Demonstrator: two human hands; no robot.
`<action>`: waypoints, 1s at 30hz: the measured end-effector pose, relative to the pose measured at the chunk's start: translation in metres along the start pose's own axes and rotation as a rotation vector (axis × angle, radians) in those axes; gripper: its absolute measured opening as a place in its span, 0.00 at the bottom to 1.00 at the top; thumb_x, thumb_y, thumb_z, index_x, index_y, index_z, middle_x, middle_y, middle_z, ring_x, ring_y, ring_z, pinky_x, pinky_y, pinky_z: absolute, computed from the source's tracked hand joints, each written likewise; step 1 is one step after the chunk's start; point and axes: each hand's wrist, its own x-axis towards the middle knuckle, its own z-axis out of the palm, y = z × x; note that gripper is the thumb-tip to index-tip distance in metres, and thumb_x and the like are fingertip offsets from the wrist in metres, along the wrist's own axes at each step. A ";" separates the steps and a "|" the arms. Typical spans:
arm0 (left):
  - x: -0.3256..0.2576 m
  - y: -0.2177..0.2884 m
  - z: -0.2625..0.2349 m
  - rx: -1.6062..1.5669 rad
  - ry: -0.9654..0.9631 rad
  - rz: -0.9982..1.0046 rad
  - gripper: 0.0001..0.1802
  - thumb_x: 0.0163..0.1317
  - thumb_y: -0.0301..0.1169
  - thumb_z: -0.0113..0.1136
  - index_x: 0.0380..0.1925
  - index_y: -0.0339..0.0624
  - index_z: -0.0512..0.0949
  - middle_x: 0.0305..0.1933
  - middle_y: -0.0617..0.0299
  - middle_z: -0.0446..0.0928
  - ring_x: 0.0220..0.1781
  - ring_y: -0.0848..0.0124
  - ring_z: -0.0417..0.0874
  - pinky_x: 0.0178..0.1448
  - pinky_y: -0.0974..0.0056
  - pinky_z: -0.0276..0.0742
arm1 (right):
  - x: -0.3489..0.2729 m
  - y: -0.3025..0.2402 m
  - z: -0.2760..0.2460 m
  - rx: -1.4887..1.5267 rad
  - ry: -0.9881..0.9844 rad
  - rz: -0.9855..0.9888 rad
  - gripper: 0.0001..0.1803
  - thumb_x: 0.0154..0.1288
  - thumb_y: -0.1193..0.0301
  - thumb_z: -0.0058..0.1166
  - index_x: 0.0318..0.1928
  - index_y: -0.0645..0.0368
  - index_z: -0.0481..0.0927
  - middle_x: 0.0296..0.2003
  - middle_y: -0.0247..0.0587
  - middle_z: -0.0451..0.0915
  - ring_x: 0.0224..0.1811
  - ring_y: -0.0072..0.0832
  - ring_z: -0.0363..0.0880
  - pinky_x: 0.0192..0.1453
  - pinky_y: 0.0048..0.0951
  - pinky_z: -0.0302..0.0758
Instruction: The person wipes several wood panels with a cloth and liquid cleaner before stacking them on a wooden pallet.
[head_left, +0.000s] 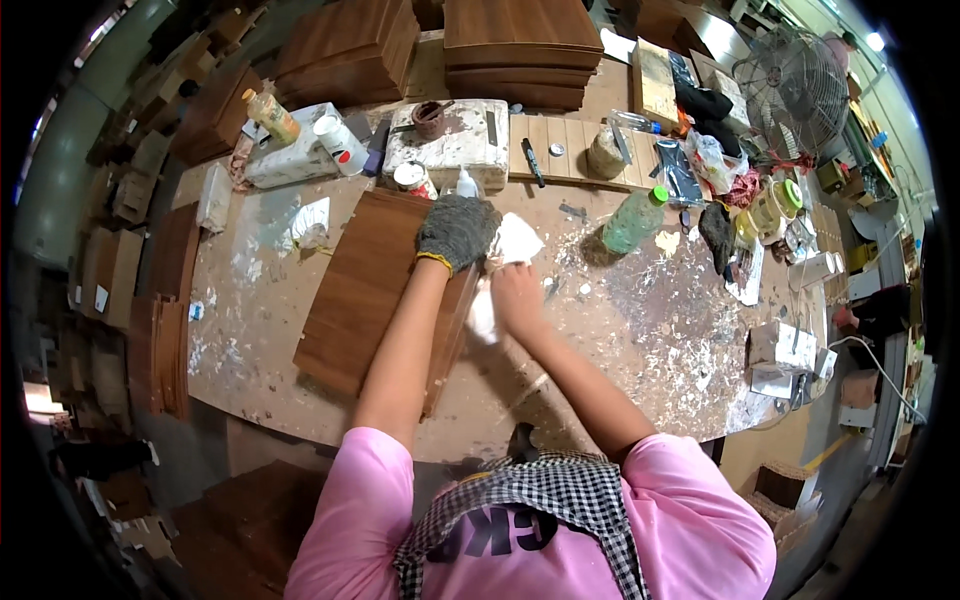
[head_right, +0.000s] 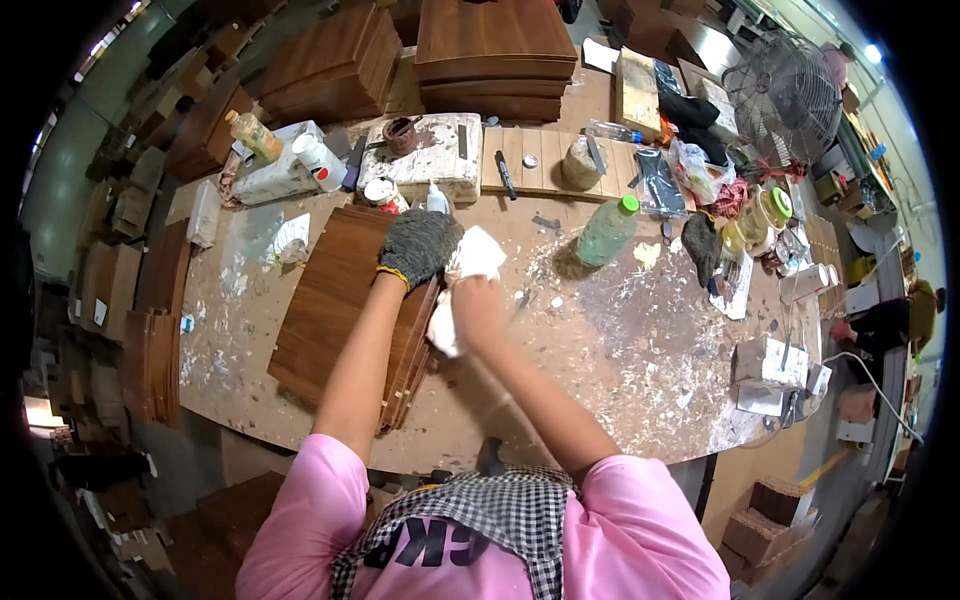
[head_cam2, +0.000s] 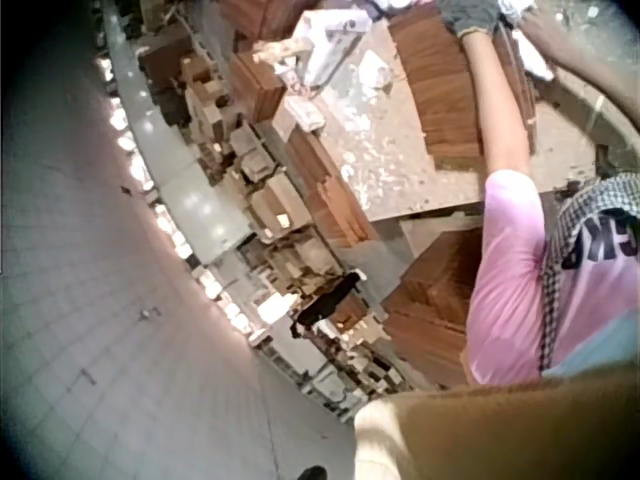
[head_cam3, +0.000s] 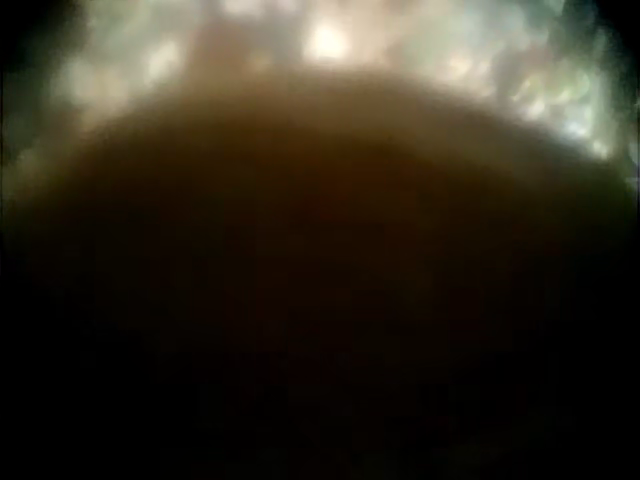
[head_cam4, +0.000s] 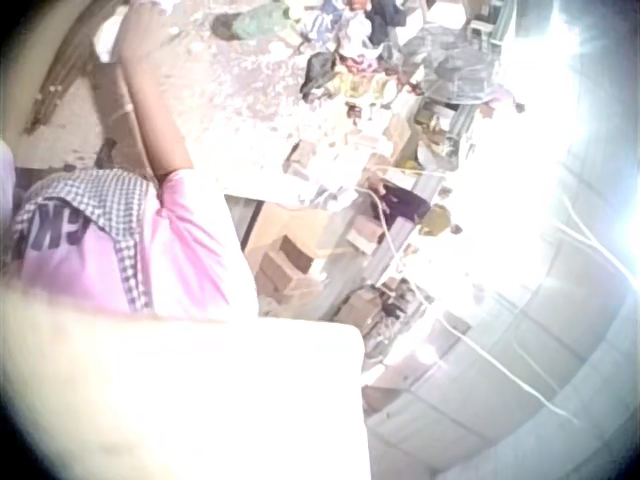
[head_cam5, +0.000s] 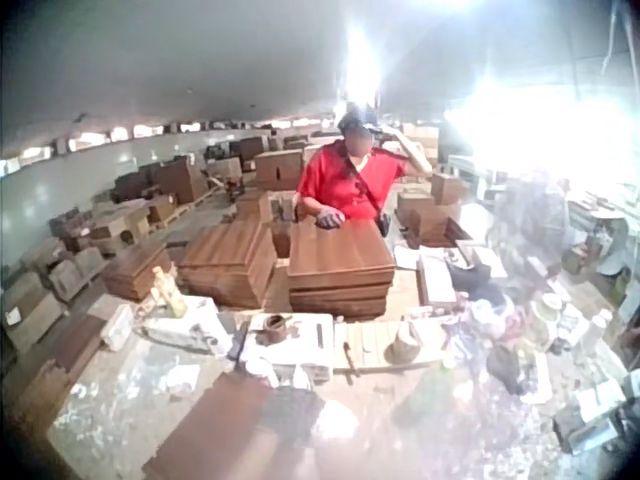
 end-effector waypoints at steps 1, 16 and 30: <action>-0.006 -0.011 0.007 -0.005 -0.004 -0.011 0.19 0.66 0.40 0.46 0.32 0.44 0.85 0.38 0.50 0.85 0.40 0.51 0.85 0.45 0.49 0.78 | 0.013 0.003 -0.007 -0.078 -0.103 -0.048 0.08 0.59 0.75 0.52 0.37 0.59 0.83 0.39 0.47 0.81 0.46 0.41 0.78 0.52 0.40 0.73; 0.001 -0.009 0.014 0.061 0.065 0.111 0.15 0.63 0.39 0.51 0.26 0.44 0.82 0.30 0.48 0.82 0.34 0.52 0.83 0.39 0.47 0.76 | 0.061 0.031 0.046 1.269 0.553 0.444 0.17 0.57 0.79 0.50 0.49 0.66 0.79 0.40 0.52 0.80 0.45 0.39 0.79 0.52 0.37 0.74; 0.009 0.004 0.008 -0.072 0.061 -0.036 0.17 0.68 0.39 0.47 0.34 0.41 0.82 0.32 0.43 0.82 0.35 0.46 0.82 0.43 0.45 0.76 | 0.048 0.032 0.022 1.131 0.633 0.406 0.16 0.53 0.82 0.50 0.44 0.64 0.77 0.42 0.55 0.77 0.48 0.49 0.75 0.54 0.39 0.71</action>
